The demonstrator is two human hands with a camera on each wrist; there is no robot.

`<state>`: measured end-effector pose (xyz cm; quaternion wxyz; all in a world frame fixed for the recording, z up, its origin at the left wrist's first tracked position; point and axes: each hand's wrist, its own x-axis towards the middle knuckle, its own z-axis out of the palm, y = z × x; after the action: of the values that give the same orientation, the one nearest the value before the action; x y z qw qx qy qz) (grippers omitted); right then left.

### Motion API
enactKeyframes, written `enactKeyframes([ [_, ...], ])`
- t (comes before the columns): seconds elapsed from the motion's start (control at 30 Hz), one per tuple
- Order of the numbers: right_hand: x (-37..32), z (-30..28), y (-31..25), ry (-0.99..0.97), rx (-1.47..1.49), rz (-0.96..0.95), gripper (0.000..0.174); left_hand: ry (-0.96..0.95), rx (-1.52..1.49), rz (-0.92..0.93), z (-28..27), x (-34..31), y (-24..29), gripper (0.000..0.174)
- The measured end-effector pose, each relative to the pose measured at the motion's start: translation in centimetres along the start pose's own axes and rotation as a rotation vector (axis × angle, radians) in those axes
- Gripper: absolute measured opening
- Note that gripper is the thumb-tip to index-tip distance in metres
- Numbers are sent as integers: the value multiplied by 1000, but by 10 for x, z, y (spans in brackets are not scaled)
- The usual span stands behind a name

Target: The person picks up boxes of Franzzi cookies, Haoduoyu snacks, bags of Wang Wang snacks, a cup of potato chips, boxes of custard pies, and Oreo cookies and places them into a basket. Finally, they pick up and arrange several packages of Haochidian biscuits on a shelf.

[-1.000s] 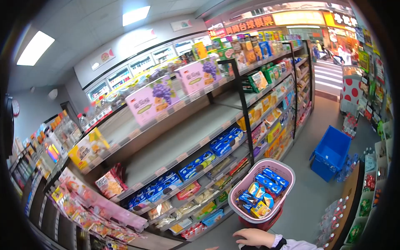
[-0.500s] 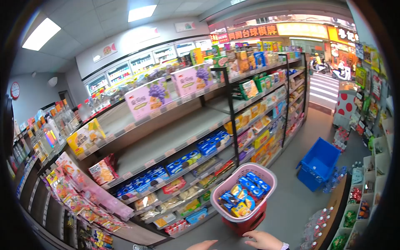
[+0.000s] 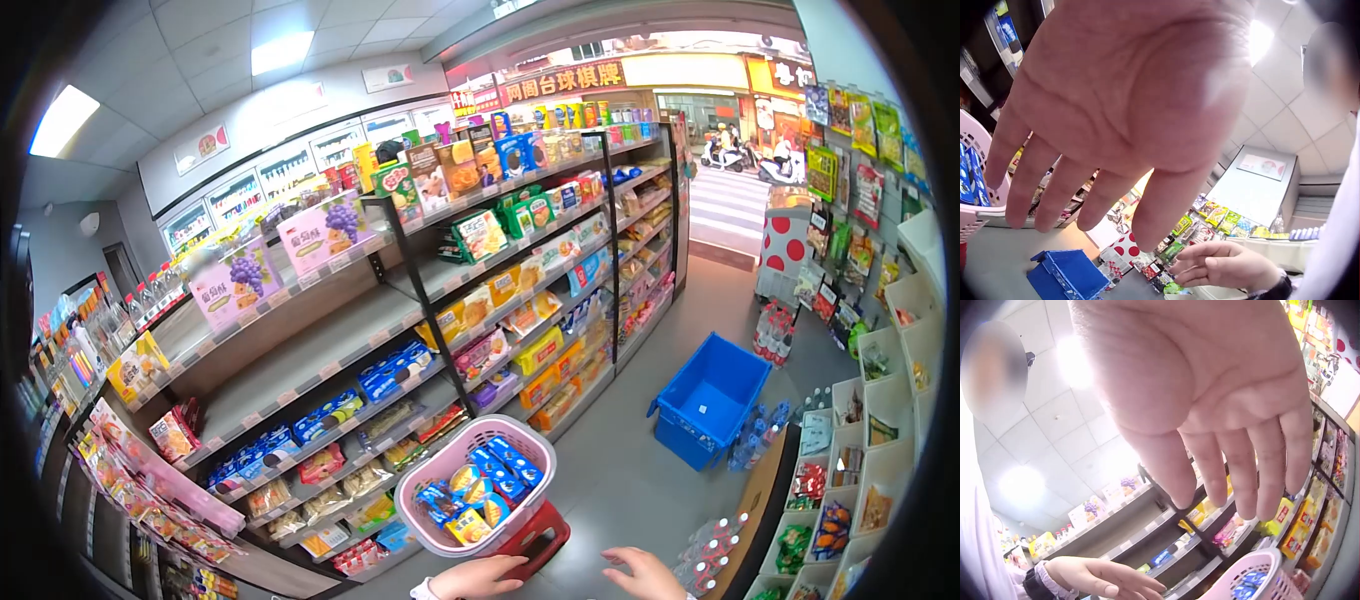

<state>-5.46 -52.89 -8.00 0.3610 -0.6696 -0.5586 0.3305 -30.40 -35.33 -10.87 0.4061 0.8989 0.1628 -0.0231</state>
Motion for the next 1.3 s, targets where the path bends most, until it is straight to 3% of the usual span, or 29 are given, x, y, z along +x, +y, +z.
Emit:
enactKeyframes([
  [0.17,-17,-59,53,115,-54,46,38,5,160,14,6,75,14,49],
  [0.23,-12,-71,70,189,56,36,30,46,270,52,14,97,2,49],
  [0.4,27,-87,103,164,74,42,30,43,37,-72,-10,121,6,39],
  [0.57,90,-106,102,119,63,-20,31,12,-289,-202,-67,158,15,37],
  [0.67,130,-131,92,22,19,-42,32,63,-357,-12,-30,206,-123,39],
  [0.7,144,-139,96,13,-16,-64,31,175,-187,-205,-54,206,-98,41],
  [0.8,192,-165,101,-18,-11,2,30,293,-292,-290,-79,212,-127,45],
  [0.9,249,-186,96,-6,-72,-71,30,460,-402,-285,-130,208,-97,44],
  [1.03,313,-200,90,-46,-80,-149,30,451,-170,-359,-147,235,-142,49],
  [1.2,381,-209,105,-185,41,-168,30,590,-216,-363,-164,255,-141,49],
  [1.3,424,-220,112,-203,-29,-282,30,625,-243,-397,-165,271,-144,47],
])
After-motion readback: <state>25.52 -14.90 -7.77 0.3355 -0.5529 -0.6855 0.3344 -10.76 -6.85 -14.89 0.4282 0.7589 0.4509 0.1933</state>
